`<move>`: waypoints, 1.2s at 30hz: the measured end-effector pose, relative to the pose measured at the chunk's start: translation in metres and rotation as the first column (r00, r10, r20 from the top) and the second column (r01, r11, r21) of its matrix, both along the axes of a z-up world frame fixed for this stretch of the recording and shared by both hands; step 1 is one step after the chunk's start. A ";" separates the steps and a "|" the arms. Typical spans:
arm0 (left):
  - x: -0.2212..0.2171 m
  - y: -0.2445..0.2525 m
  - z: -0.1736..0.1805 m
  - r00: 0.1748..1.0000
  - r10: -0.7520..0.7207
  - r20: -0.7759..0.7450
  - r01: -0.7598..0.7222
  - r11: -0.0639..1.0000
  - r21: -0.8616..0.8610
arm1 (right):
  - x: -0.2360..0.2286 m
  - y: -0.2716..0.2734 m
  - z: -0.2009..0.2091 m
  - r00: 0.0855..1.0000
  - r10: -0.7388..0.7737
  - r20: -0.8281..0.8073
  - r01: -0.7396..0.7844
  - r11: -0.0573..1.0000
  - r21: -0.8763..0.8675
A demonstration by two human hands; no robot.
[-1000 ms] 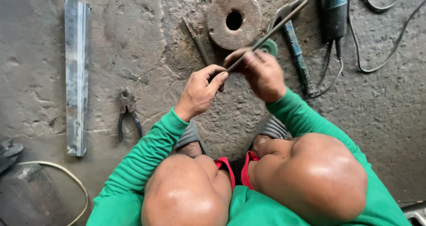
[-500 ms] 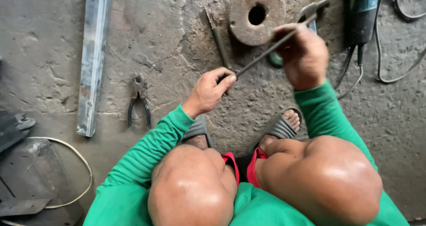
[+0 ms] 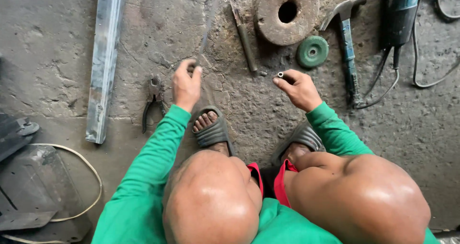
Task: Shaping a metal rod by hammering it against a base and using an angle grinder
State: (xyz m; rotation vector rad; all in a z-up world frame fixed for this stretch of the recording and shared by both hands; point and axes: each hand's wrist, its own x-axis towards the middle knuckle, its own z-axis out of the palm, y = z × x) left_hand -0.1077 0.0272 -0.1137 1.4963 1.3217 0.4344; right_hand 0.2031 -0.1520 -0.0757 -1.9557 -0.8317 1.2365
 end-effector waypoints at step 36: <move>0.135 0.012 -0.056 0.865 -0.323 -0.383 0.325 0.944 -0.062 | 0.009 0.019 0.088 0.792 0.592 0.148 -0.451 0.732 -0.511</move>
